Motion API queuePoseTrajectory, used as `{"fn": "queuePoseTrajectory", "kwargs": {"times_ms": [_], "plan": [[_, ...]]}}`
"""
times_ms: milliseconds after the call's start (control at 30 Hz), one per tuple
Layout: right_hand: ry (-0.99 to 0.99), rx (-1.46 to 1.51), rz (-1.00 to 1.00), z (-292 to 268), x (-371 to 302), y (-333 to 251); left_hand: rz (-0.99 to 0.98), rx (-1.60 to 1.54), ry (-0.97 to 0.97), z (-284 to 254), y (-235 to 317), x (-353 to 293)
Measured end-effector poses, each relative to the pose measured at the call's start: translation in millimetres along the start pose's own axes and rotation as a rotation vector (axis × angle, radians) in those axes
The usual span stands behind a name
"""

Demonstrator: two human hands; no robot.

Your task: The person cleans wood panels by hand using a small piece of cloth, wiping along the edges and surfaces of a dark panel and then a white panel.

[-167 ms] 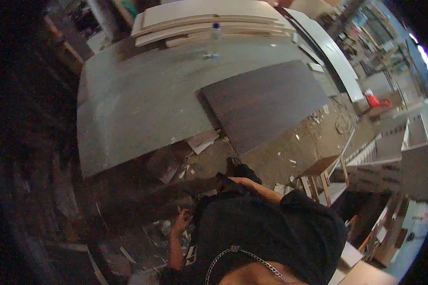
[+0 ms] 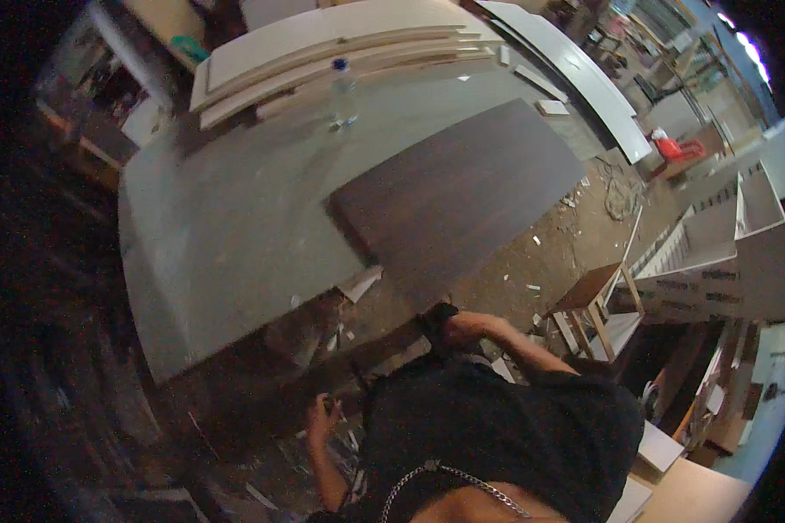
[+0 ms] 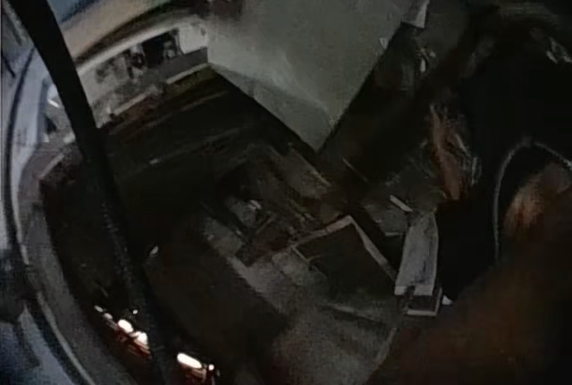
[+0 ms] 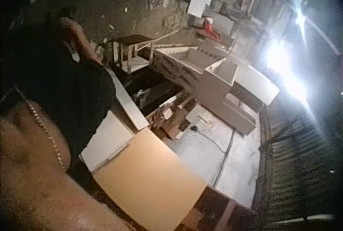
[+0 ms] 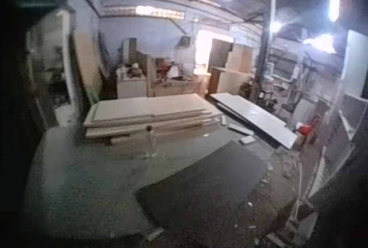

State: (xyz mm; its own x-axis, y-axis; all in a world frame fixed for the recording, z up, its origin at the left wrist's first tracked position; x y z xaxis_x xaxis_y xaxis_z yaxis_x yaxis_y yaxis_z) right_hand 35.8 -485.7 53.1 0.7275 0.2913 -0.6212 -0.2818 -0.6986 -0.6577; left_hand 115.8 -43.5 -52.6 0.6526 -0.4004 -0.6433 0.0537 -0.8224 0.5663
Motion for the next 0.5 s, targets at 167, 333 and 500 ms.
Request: {"fn": "queuePoseTrajectory", "kwargs": {"times_ms": [167, 333, 500], "plan": [[0.389, 0.509, 0.123, -235.2, -111.0, 79.1, 0.063, -0.691, -0.240, 64.7, 165.4, 93.7], [1.425, 0.253, 0.186, -427.5, -147.9, 272.5, -0.097, 0.235, 0.209, 109.3, 127.0, 115.5], [1.665, 0.099, 0.560, -501.0, -209.3, 439.9, -0.286, 0.031, 0.192, 89.4, 167.6, 106.6]]}}
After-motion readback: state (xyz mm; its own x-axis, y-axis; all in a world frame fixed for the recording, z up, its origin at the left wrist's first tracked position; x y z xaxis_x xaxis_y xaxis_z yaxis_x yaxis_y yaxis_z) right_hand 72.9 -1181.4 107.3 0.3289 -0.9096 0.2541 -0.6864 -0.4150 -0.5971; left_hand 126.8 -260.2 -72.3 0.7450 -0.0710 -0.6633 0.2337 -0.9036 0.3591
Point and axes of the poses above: each hand's wrist, its own x-axis towards the middle knuckle, its own z-axis out of the palm, y = z × x, the point moved 7 cm from there along x, towards the middle knuckle, and after that the axes turned 1 degree about x, right-handed, at the moved point
